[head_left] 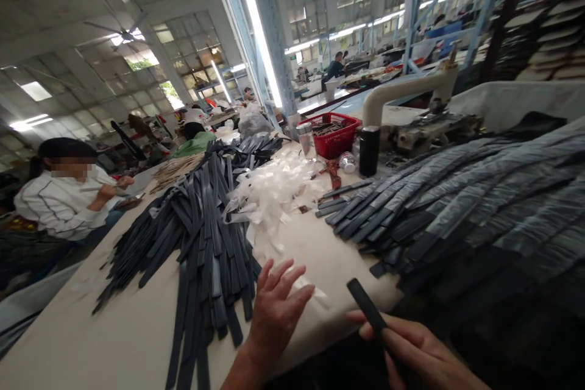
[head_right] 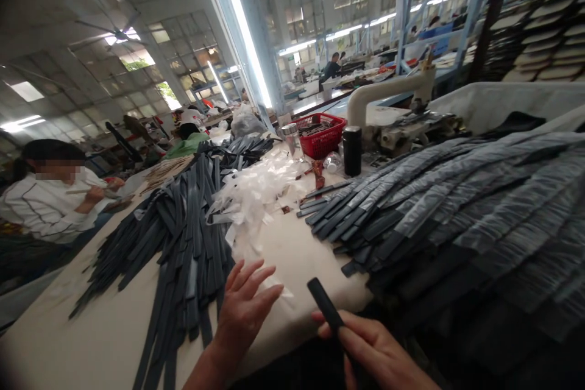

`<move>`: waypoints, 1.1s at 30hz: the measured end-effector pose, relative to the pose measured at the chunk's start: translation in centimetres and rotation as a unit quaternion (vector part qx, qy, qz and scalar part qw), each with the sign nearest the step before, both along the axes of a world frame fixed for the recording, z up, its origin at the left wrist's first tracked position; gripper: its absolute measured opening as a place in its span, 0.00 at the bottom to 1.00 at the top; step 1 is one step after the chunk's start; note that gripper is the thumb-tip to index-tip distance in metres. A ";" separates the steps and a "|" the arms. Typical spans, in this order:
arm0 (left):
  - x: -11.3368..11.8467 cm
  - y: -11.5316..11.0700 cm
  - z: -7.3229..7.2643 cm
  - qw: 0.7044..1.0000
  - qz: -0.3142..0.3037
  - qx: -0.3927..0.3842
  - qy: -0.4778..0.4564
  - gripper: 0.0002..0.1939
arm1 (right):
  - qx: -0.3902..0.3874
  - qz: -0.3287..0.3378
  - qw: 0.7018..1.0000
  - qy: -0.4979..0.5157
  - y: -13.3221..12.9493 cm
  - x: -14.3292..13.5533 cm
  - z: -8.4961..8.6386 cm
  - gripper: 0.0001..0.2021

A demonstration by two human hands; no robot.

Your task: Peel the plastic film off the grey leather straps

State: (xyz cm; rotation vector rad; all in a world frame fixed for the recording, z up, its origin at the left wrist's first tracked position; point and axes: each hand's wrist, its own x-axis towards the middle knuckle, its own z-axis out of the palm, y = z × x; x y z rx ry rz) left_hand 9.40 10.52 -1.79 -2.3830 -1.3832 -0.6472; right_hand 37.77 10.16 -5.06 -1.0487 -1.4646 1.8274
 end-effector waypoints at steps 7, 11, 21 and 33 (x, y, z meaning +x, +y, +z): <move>-0.1 -4.3 -2.0 0.998 0.004 0.016 -0.056 0.16 | 0.034 0.104 0.992 0.064 -0.2 -6.3 1.1 0.23; 0.4 -6.3 -2.4 0.937 0.099 -0.085 -0.325 0.14 | 0.056 0.040 0.996 0.063 -0.8 -6.0 1.0 0.26; 6.3 -6.1 0.2 0.516 0.056 -0.527 -0.672 0.20 | 0.164 0.089 0.982 0.036 -2.6 -4.2 3.7 0.17; 5.8 -3.7 0.8 0.421 0.096 -0.373 -0.822 0.16 | 0.237 0.049 0.965 -0.101 -3.1 -1.1 2.4 0.20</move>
